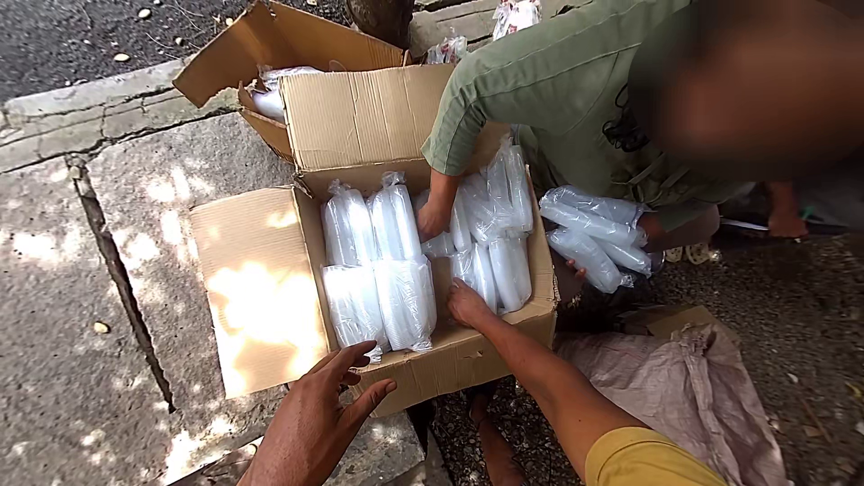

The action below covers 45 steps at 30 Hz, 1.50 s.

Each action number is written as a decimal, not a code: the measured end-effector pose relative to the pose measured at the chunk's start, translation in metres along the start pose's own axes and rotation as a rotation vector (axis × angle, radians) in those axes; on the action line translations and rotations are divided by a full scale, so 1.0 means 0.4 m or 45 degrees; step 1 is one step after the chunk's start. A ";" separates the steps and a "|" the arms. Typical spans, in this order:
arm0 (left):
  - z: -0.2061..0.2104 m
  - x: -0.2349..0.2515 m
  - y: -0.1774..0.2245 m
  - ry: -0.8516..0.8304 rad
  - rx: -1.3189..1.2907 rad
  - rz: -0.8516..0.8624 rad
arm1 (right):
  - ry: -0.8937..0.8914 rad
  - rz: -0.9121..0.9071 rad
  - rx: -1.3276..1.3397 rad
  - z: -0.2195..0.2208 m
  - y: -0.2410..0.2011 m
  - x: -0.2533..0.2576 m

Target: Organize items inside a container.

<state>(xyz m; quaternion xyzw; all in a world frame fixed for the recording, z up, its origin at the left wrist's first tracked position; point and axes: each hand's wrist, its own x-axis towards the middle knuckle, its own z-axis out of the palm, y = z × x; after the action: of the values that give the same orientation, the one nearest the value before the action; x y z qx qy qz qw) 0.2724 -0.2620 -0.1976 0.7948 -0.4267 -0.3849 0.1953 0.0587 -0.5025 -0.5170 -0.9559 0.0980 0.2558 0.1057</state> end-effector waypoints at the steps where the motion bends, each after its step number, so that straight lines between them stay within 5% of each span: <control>1: 0.000 0.000 -0.001 -0.001 0.001 0.003 | 0.003 0.001 0.008 0.000 0.000 0.001; 34: 0.008 -0.003 -0.008 -0.027 0.027 -0.011 | 0.008 0.007 -0.007 -0.009 -0.002 0.000; 45: 0.014 -0.006 -0.007 -0.048 0.082 -0.004 | -0.199 0.104 -0.152 -0.024 -0.026 0.015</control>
<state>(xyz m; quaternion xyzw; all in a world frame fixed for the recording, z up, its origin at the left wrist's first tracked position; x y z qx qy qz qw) 0.2687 -0.2584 -0.2020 0.7938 -0.4413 -0.3863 0.1610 0.0710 -0.4956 -0.5104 -0.9329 0.1131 0.3390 0.0454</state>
